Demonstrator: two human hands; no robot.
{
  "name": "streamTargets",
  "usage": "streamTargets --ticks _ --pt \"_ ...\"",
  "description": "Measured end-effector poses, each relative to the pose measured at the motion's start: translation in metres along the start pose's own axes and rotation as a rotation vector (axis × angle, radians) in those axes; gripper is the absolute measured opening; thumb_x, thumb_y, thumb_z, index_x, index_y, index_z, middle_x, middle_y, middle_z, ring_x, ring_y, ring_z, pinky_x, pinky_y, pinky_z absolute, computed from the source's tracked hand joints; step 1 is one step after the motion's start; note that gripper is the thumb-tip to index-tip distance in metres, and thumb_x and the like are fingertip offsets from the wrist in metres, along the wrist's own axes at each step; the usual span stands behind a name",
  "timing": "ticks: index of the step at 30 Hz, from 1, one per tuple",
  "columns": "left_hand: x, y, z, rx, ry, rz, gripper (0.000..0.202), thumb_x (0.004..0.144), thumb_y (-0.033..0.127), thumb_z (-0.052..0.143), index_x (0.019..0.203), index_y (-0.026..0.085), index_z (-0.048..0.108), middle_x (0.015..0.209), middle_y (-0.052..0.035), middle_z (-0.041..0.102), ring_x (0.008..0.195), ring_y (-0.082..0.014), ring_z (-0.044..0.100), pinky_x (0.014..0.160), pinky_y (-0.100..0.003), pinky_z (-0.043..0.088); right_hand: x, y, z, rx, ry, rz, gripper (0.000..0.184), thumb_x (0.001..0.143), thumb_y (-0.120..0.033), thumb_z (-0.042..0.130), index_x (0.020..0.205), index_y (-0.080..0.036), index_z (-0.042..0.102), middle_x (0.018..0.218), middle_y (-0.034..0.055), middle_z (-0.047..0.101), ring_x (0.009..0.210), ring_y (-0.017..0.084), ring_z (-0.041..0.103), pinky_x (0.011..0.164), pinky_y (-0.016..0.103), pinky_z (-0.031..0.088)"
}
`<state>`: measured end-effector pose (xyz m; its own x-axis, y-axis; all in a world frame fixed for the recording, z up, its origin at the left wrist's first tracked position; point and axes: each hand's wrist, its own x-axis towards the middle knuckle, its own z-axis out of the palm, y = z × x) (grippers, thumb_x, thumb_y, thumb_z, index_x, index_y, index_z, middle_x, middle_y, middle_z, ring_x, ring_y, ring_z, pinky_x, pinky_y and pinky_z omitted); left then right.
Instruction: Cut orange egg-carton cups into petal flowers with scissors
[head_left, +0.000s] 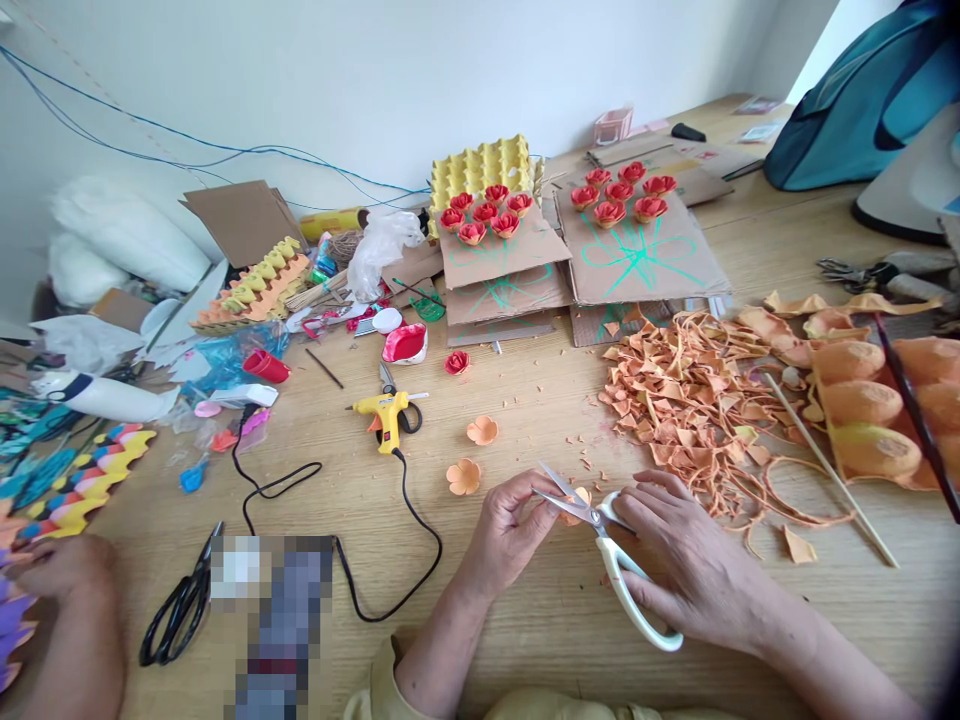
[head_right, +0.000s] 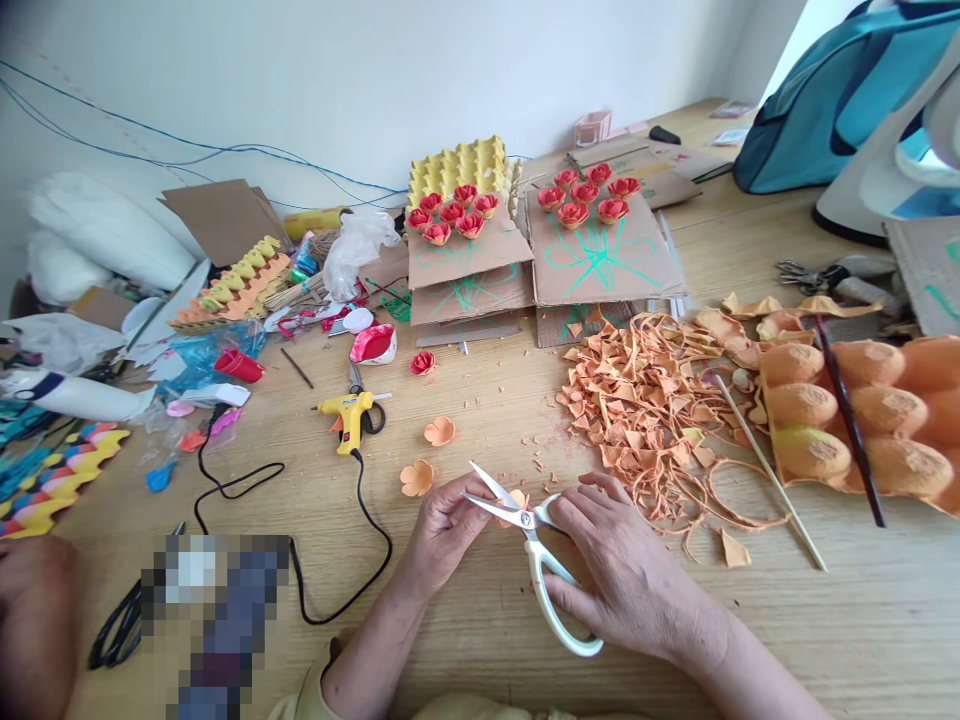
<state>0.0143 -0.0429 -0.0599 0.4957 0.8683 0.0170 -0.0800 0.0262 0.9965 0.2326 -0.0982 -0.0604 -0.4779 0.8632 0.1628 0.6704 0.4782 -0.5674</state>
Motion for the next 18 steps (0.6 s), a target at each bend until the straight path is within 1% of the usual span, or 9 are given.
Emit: streamTargets --ticks 4,7,10,13,18 --pt "-0.0013 -0.0011 -0.0012 0.004 -0.008 0.019 0.016 0.094 0.029 0.060 0.088 0.018 0.069 0.088 -0.0054 0.072 0.086 -0.0185 0.067 0.083 -0.031 0.050 -0.0009 0.0003 0.0004 0.025 0.004 -0.013 0.016 0.094 -0.033 0.056 0.089 -0.022 0.046 0.080 0.0022 0.055 0.075 0.022 0.054 0.089 0.048 0.039" --pt "-0.0015 0.0012 -0.0017 0.023 -0.009 0.011 0.016 0.094 0.029 0.060 0.089 0.018 0.069 0.090 -0.0059 0.072 0.087 -0.0187 0.068 0.084 -0.032 0.051 0.0001 -0.0002 0.0003 0.035 0.006 -0.016 0.016 0.094 -0.033 0.056 0.089 -0.022 0.046 0.080 0.0022 0.055 0.075 0.022 0.054 0.087 0.046 0.039" --pt "-0.0006 0.0042 -0.0024 0.087 -0.005 0.027 0.015 0.092 0.030 0.062 0.086 0.018 0.070 0.087 -0.0056 0.072 0.085 -0.0186 0.067 0.087 -0.033 0.050 0.0011 -0.0008 0.0009 0.016 -0.007 -0.004 0.015 0.095 -0.033 0.055 0.089 -0.022 0.047 0.080 0.0021 0.056 0.075 0.022 0.054 0.087 0.046 0.039" --pt "0.0007 0.0053 -0.0030 0.170 0.006 0.079 0.016 0.090 0.031 0.065 0.083 0.018 0.070 0.085 -0.0054 0.072 0.083 -0.0182 0.067 0.091 -0.035 0.049 0.0009 -0.0008 0.0022 0.003 -0.016 -0.012 0.014 0.096 -0.032 0.052 0.087 -0.023 0.046 0.078 0.0008 0.056 0.071 0.020 0.054 0.088 0.046 0.038" --pt "-0.0005 0.0011 -0.0038 0.236 0.011 0.116 0.017 0.089 0.033 0.066 0.081 0.018 0.069 0.084 -0.0057 0.074 0.081 -0.0184 0.067 0.091 -0.036 0.050 0.0009 -0.0010 0.0033 -0.016 0.001 -0.027 0.014 0.094 -0.032 0.053 0.088 -0.023 0.044 0.079 0.0014 0.056 0.070 0.020 0.055 0.088 0.046 0.039"
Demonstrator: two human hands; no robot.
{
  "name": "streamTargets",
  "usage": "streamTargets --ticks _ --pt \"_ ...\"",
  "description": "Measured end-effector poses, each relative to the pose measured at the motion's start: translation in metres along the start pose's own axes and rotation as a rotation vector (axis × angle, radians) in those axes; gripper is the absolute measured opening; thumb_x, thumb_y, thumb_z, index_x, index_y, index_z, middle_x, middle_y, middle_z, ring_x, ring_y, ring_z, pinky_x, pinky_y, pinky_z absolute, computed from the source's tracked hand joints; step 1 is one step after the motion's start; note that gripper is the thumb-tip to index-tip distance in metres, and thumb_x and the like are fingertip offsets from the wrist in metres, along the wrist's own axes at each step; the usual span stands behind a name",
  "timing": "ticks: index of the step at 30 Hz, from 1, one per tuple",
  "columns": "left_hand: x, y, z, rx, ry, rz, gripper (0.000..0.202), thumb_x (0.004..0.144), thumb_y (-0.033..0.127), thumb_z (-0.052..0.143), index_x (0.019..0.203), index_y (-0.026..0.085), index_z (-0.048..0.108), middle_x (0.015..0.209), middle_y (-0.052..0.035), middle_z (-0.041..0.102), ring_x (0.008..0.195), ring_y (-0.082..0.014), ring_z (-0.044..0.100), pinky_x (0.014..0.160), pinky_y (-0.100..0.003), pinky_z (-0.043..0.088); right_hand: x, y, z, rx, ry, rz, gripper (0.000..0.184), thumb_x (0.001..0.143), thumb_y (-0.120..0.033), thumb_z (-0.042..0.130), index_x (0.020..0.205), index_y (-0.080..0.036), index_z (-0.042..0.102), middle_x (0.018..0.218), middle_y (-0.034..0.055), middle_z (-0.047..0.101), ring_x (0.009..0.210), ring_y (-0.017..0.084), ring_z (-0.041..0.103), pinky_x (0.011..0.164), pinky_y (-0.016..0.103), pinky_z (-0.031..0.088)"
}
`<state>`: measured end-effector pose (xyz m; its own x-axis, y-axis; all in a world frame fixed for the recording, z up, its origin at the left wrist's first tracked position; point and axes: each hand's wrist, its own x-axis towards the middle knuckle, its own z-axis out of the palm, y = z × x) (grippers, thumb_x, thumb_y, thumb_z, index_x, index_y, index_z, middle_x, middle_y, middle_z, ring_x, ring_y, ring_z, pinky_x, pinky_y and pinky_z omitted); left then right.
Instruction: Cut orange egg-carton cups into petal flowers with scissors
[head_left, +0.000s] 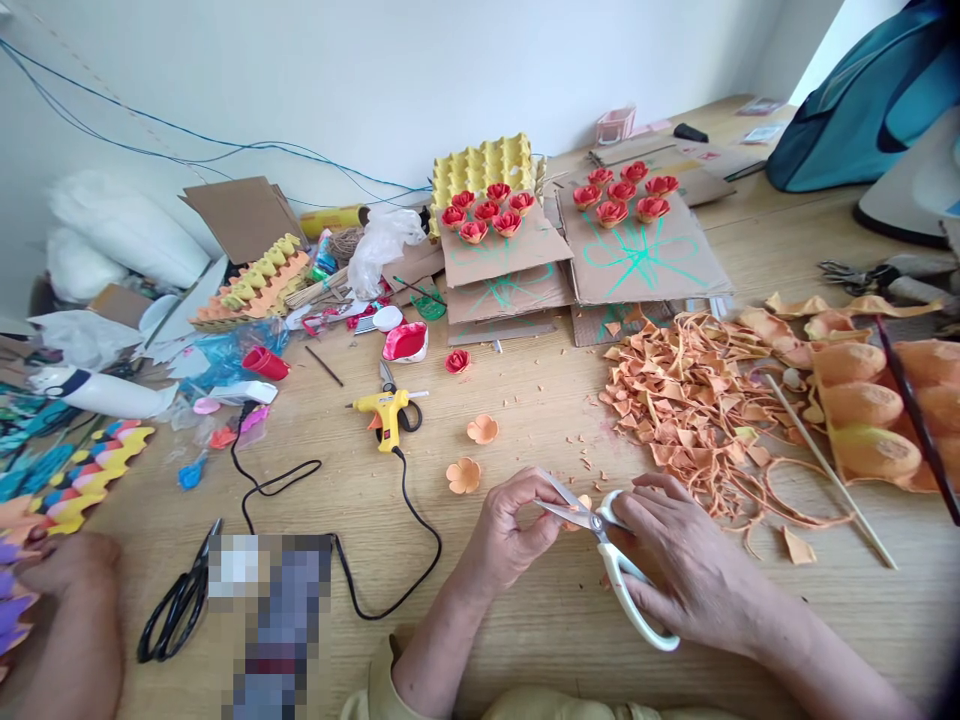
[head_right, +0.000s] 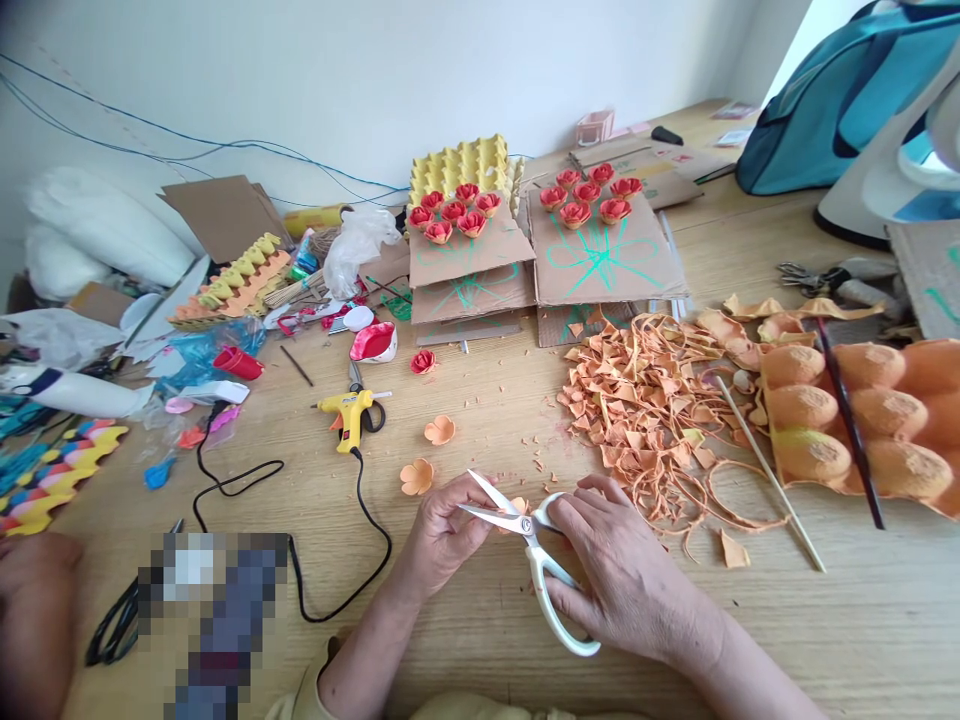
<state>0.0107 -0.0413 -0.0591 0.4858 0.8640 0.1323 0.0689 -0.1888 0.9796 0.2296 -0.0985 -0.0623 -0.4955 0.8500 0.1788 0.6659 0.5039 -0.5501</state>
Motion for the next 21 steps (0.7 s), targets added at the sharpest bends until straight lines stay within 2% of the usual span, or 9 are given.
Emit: streamTargets --ticks 21 --pt "-0.0001 -0.0030 -0.0062 0.048 0.011 -0.006 0.014 0.086 0.030 0.069 0.077 0.019 0.068 0.081 -0.0046 0.073 0.079 -0.0175 0.062 0.086 -0.034 0.048 0.0007 -0.0010 -0.0007 0.018 0.002 0.017 0.014 0.093 -0.031 0.053 0.086 -0.023 0.044 0.078 0.0020 0.059 0.071 0.021 0.056 0.080 0.041 0.040"
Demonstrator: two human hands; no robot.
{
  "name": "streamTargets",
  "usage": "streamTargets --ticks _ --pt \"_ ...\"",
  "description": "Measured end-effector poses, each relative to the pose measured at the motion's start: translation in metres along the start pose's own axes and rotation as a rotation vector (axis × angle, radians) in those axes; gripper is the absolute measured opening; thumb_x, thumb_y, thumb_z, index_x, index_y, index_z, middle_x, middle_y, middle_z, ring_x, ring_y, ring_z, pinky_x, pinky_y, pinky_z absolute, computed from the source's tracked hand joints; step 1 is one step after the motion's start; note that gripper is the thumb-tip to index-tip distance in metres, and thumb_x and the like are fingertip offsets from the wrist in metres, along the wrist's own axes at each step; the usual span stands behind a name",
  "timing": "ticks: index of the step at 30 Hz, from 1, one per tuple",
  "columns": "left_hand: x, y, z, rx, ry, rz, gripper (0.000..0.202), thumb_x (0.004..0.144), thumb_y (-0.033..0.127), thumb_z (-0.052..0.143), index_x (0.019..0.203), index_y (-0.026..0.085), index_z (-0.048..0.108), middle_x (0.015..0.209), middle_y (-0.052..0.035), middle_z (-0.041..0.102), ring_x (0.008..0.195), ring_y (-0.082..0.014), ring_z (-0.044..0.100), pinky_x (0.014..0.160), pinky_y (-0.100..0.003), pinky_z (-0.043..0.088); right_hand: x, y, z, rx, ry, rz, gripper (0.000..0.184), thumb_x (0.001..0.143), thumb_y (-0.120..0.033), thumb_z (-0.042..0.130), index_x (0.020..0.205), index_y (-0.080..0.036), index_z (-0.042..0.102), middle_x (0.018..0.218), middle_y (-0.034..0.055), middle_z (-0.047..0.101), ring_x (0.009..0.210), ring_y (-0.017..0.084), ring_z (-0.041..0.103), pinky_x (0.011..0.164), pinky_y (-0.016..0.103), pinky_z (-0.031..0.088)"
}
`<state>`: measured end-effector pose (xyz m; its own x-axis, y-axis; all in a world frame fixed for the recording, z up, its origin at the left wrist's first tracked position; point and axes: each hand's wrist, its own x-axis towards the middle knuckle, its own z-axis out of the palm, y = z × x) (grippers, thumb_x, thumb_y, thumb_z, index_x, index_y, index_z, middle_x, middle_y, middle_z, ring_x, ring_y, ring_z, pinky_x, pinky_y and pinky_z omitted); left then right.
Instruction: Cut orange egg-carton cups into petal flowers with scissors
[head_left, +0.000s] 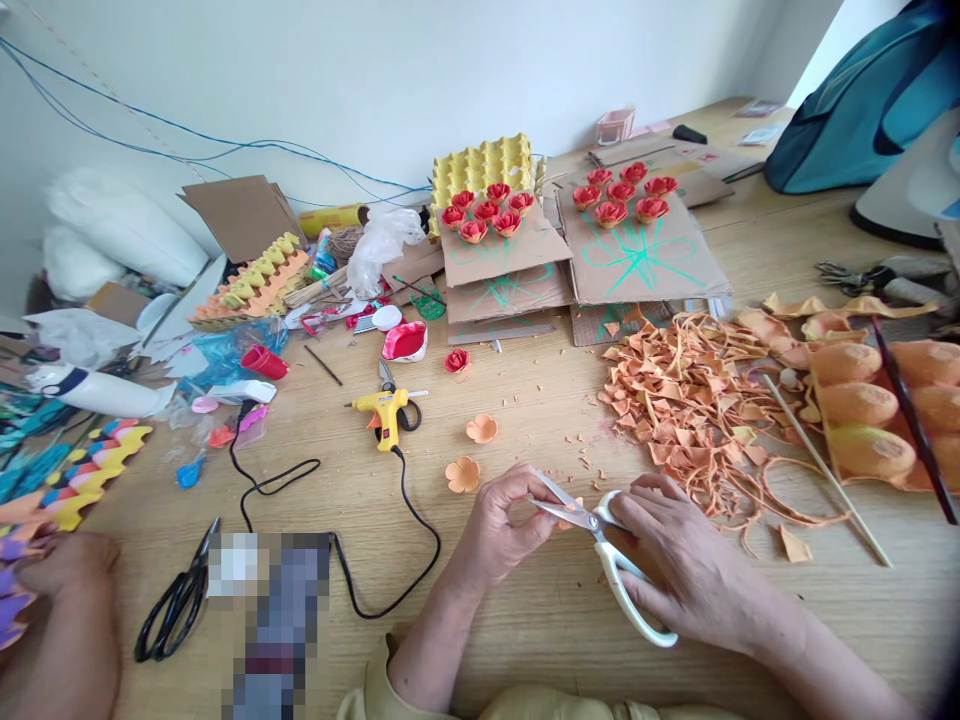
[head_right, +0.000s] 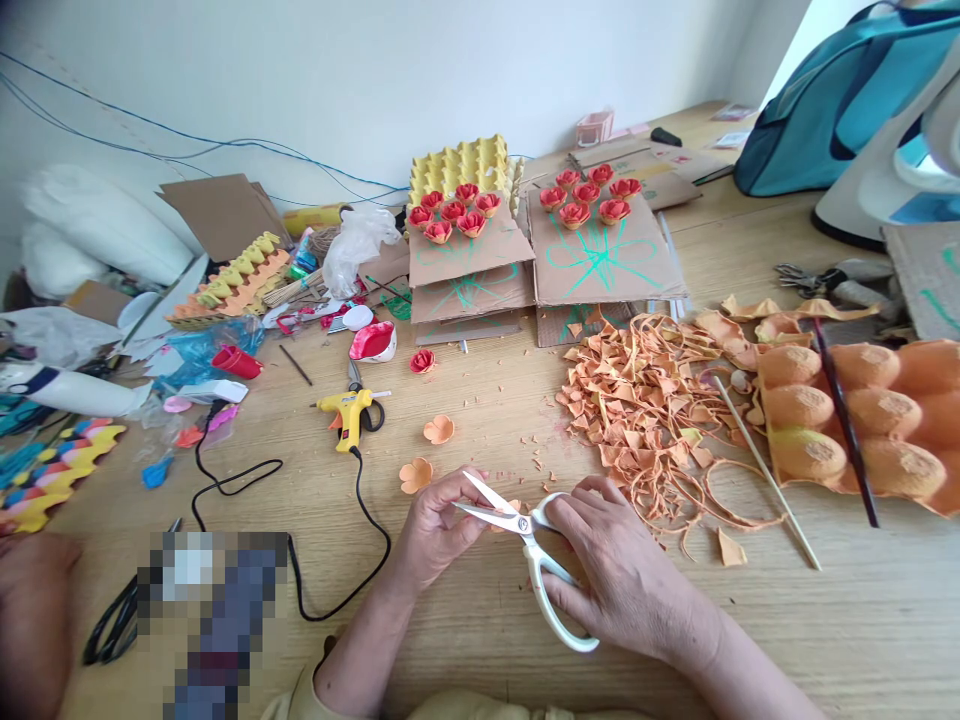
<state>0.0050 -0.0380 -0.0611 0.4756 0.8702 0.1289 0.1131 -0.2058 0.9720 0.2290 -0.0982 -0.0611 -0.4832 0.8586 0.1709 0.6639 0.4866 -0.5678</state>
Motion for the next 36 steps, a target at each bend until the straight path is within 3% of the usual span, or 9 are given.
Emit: streamTargets --ticks 6,14,21,25,28,32,34,36 --pt "0.000 0.000 -0.002 0.049 -0.010 0.029 0.010 0.084 0.025 0.069 0.076 0.020 0.069 0.077 -0.0040 0.073 0.079 -0.0189 0.062 0.094 -0.040 0.044 0.000 0.001 0.000 -0.010 0.006 -0.005 0.017 0.092 -0.033 0.055 0.084 -0.022 0.044 0.077 0.0015 0.057 0.070 0.020 0.054 0.081 0.041 0.039" --pt "0.002 0.003 -0.005 0.017 -0.012 -0.012 0.006 0.080 0.017 0.070 0.074 0.018 0.070 0.073 -0.0028 0.069 0.075 -0.0172 0.059 0.087 -0.035 0.045 0.000 -0.003 -0.002 0.000 -0.027 -0.006 0.018 0.094 -0.031 0.052 0.082 -0.023 0.041 0.074 0.0006 0.055 0.068 0.019 0.051 0.082 0.042 0.040" --pt "0.000 -0.002 -0.006 -0.001 -0.016 -0.049 0.004 0.082 0.020 0.069 0.081 0.018 0.072 0.074 -0.0021 0.065 0.077 -0.0169 0.056 0.088 -0.035 0.044 -0.001 -0.001 -0.002 -0.011 -0.037 -0.007 0.022 0.098 -0.029 0.046 0.078 -0.022 0.044 0.071 0.0016 0.057 0.070 0.020 0.054 0.076 0.037 0.042" --pt "0.000 -0.006 -0.006 -0.124 -0.034 -0.110 0.011 0.084 0.027 0.069 0.079 0.017 0.067 0.082 -0.0038 0.068 0.083 -0.0174 0.057 0.085 -0.033 0.044 -0.002 0.002 0.000 0.043 -0.051 0.043 0.021 0.099 -0.030 0.044 0.081 -0.021 0.050 0.076 0.0054 0.061 0.075 0.021 0.056 0.073 0.035 0.043" --pt "0.001 -0.007 -0.006 -0.269 -0.024 -0.199 0.017 0.080 0.030 0.075 0.087 0.017 0.066 0.084 -0.0019 0.063 0.082 -0.0151 0.055 0.078 -0.028 0.043 -0.002 0.002 -0.003 0.154 -0.091 0.143 0.028 0.100 -0.036 0.044 0.077 -0.021 0.050 0.075 0.0045 0.059 0.072 0.020 0.053 0.069 0.033 0.041" --pt "0.000 -0.004 -0.003 -0.493 -0.058 -0.337 0.048 0.073 0.035 0.082 0.115 0.021 0.065 0.076 0.0021 0.056 0.068 -0.0110 0.048 0.067 -0.025 0.039 -0.001 -0.001 -0.009 0.465 -0.223 0.284 0.031 0.098 -0.041 0.046 0.075 -0.020 0.050 0.071 0.0003 0.052 0.066 0.015 0.046 0.062 0.028 0.037" --pt "-0.001 -0.003 -0.001 -0.527 -0.096 -0.363 0.049 0.073 0.038 0.082 0.115 0.019 0.068 0.076 0.0000 0.058 0.069 -0.0116 0.048 0.067 -0.026 0.038 0.000 -0.002 -0.010 0.673 -0.295 0.342 0.032 0.094 -0.044 0.050 0.073 -0.020 0.048 0.067 -0.0026 0.047 0.061 0.013 0.043 0.056 0.026 0.034" --pt "-0.001 -0.002 0.000 -0.525 -0.111 -0.366 0.040 0.073 0.040 0.082 0.104 0.017 0.074 0.078 -0.0023 0.060 0.071 -0.0127 0.048 0.068 -0.026 0.037 -0.001 -0.002 -0.009 0.858 -0.336 0.386 0.035 0.091 -0.049 0.053 0.072 -0.021 0.047 0.063 -0.0044 0.044 0.056 0.012 0.041 0.052 0.025 0.031"
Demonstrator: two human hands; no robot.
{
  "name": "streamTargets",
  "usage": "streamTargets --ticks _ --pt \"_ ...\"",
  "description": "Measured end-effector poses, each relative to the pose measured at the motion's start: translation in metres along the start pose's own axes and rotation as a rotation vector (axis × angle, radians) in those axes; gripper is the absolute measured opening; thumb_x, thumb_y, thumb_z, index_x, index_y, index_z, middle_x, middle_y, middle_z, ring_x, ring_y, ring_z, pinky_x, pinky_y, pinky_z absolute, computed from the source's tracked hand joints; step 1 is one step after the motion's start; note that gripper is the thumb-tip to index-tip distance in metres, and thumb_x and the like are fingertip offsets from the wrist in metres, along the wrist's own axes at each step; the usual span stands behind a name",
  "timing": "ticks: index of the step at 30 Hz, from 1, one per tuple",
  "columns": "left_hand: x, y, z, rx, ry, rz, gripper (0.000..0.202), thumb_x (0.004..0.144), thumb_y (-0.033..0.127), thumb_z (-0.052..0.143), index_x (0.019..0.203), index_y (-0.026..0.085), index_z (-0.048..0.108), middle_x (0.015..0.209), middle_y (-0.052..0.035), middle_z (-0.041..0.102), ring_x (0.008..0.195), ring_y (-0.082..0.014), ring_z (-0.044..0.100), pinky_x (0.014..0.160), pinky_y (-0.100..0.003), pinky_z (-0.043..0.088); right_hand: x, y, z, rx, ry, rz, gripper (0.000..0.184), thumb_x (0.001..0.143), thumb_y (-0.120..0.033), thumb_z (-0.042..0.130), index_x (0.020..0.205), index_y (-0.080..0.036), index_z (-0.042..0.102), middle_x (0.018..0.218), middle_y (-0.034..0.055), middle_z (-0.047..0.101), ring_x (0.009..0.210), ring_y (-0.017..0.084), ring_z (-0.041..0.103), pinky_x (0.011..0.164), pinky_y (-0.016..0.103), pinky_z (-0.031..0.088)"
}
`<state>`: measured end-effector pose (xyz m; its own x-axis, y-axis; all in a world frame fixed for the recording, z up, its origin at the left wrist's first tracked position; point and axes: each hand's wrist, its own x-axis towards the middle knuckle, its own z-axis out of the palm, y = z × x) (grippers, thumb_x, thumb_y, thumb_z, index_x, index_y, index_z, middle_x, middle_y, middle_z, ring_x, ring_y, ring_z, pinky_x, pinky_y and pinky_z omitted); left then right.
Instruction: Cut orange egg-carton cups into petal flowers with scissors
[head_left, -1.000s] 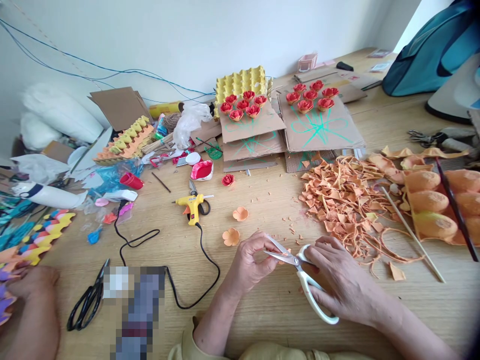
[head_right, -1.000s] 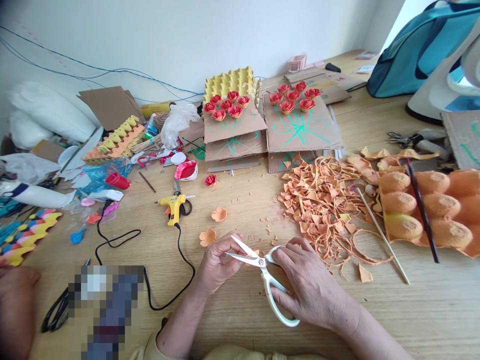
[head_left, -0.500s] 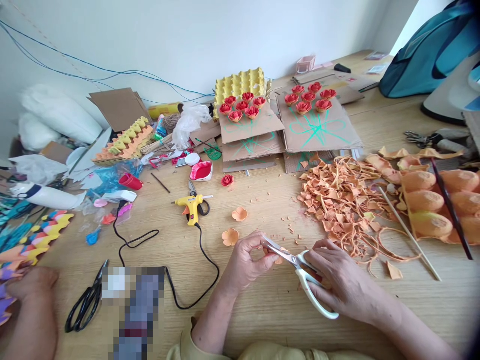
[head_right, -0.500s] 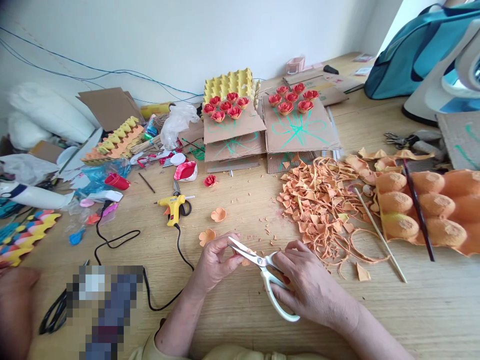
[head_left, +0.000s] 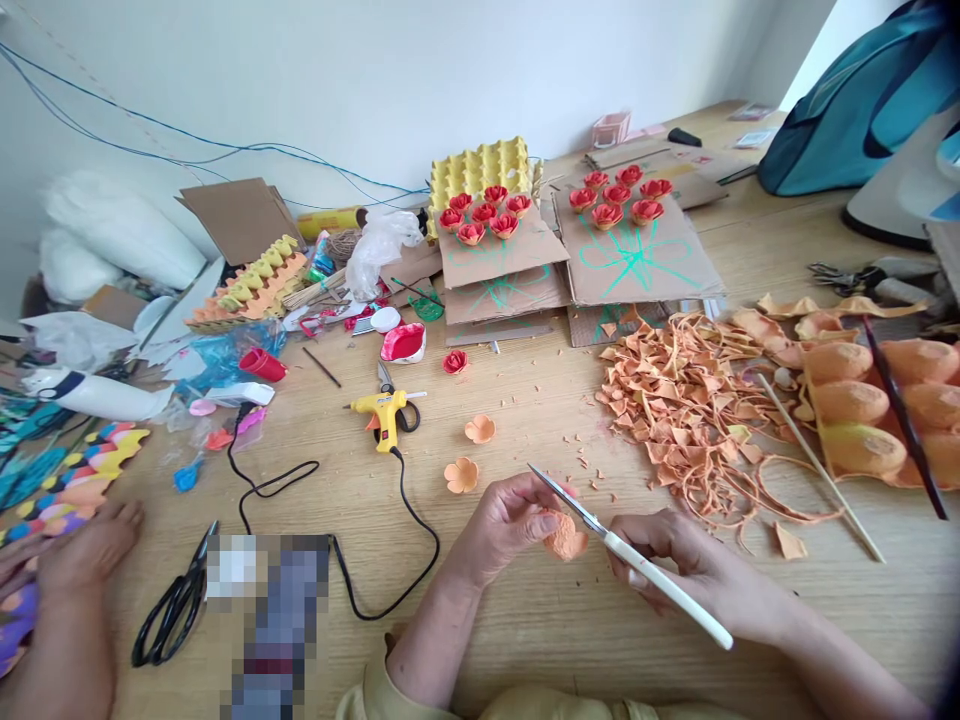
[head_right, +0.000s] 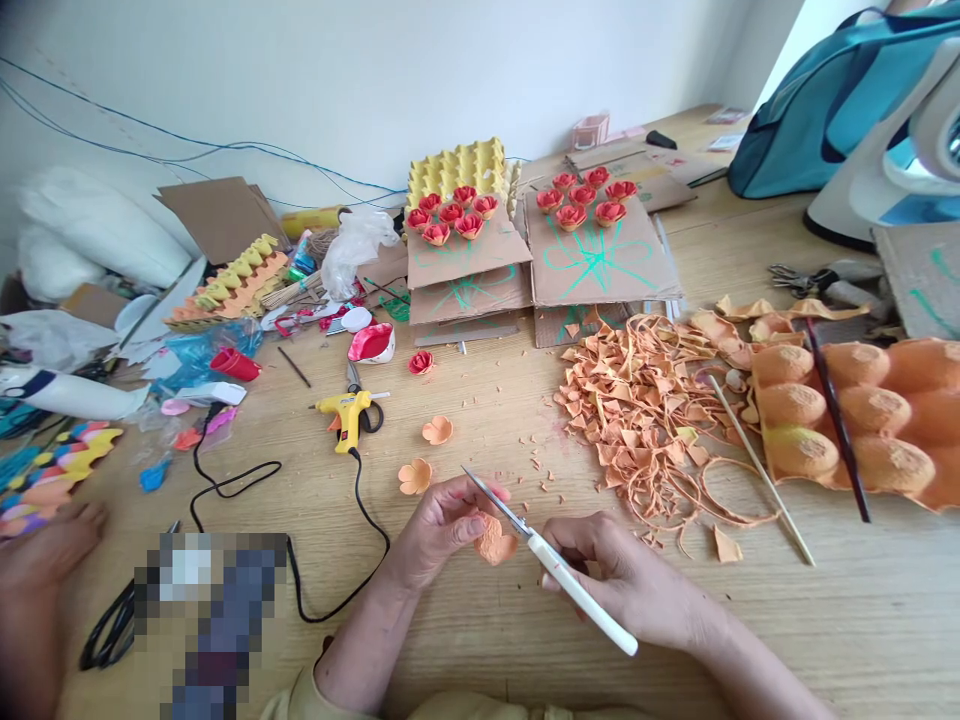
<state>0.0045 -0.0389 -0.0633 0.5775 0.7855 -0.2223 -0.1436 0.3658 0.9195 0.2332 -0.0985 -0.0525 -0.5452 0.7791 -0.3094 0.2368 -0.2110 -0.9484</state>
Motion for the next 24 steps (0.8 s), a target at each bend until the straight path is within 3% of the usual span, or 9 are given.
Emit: streamTargets --ticks 3,7,10,15,21,24 --pt "0.000 -0.001 0.001 0.009 -0.003 -0.002 0.032 0.073 0.039 0.081 0.095 0.017 0.076 0.079 -0.0029 0.060 0.073 -0.0129 0.049 0.069 -0.026 0.038 0.000 0.006 0.001 0.151 -0.001 0.011 0.043 0.089 -0.059 0.055 0.073 -0.020 0.048 0.060 -0.0047 0.046 0.053 0.011 0.041 0.050 0.024 0.030" --pt "0.002 -0.002 0.001 0.041 -0.012 0.003 0.029 0.076 0.036 0.079 0.097 0.018 0.072 0.081 -0.0013 0.059 0.072 -0.0116 0.049 0.067 -0.024 0.039 0.002 0.016 -0.001 0.208 0.117 -0.060 0.046 0.089 -0.063 0.056 0.074 -0.020 0.050 0.062 -0.0047 0.045 0.056 0.012 0.038 0.052 0.025 0.030" --pt "0.002 -0.001 0.004 0.130 0.007 0.024 0.028 0.076 0.032 0.080 0.095 0.018 0.066 0.083 -0.0002 0.058 0.076 -0.0119 0.051 0.071 -0.023 0.040 0.005 0.020 -0.001 0.195 0.216 -0.115 0.039 0.088 -0.059 0.061 0.082 -0.020 0.055 0.067 -0.0041 0.047 0.060 0.013 0.040 0.054 0.025 0.034" --pt "0.001 0.001 0.013 0.303 0.016 0.037 0.031 0.075 0.032 0.081 0.091 0.017 0.059 0.085 -0.0001 0.058 0.078 -0.0128 0.053 0.076 -0.026 0.041 0.008 0.013 0.005 0.067 0.359 -0.166 0.023 0.088 -0.041 0.069 0.099 -0.023 0.059 0.088 0.0007 0.060 0.077 0.017 0.055 0.066 0.027 0.045" --pt "-0.001 -0.002 0.017 0.311 -0.020 0.007 0.032 0.078 0.034 0.078 0.097 0.019 0.057 0.084 0.0002 0.061 0.077 -0.0139 0.057 0.076 -0.028 0.043 0.013 0.006 0.014 -0.063 0.405 -0.182 0.013 0.088 -0.030 0.069 0.092 -0.024 0.058 0.086 -0.0005 0.062 0.080 0.017 0.056 0.076 0.029 0.046" --pt "0.000 -0.003 0.017 0.283 -0.077 0.034 0.048 0.070 0.031 0.084 0.110 0.020 0.058 0.089 -0.0010 0.063 0.086 -0.0168 0.058 0.084 -0.031 0.043 0.014 0.011 0.015 0.021 0.407 -0.217 0.014 0.090 -0.031 0.067 0.095 -0.025 0.055 0.087 -0.0013 0.059 0.080 0.017 0.056 0.072 0.027 0.045"
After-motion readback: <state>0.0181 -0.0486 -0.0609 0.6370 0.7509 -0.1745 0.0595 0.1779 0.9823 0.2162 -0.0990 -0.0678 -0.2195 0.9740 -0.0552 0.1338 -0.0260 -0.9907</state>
